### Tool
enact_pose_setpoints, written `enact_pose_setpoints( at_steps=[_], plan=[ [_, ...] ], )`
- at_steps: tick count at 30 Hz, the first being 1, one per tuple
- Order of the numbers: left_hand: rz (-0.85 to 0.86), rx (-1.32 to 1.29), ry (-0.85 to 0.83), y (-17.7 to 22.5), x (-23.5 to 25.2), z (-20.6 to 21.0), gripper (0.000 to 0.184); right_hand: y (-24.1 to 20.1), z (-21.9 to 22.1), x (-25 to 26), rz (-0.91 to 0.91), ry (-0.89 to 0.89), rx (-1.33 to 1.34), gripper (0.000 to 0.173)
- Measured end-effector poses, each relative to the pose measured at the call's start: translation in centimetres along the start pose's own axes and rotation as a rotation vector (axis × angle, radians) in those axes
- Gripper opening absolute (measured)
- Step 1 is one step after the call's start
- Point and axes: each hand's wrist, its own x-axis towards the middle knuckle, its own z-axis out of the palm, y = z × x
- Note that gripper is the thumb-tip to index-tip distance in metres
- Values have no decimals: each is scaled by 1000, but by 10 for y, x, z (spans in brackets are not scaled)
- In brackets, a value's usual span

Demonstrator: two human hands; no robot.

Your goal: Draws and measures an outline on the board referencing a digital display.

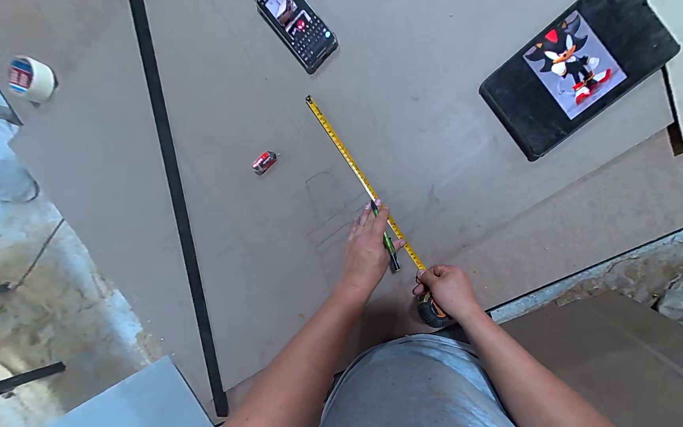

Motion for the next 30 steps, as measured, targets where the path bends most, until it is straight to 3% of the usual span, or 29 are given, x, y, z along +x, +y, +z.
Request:
enact_pose_setpoints(
  at_steps=[14,17,20,22,24,27,30],
  plan=[
    [-6,-80,39,0,-3,1,74,1,-3,-1,-12,-16,4,38],
    [-105,-209,156,-10,2,-24,60,2,-3,6,-10,-34,24,36],
    [-194,-411,360,-51,35,-62,38,9,-2,10,-4,-42,38,34],
    [-306,-598,471,-75,69,-92,42,12,-1,11,-11,-37,50,34],
    [-390,-751,514,-98,106,-119,44,11,-1,11,-7,-39,65,34],
    [-508,-855,539,-121,156,-139,24,7,-2,8,17,-49,127,31],
    [-581,-898,537,-131,186,-141,16,2,-3,4,57,-62,157,30]
  ],
)
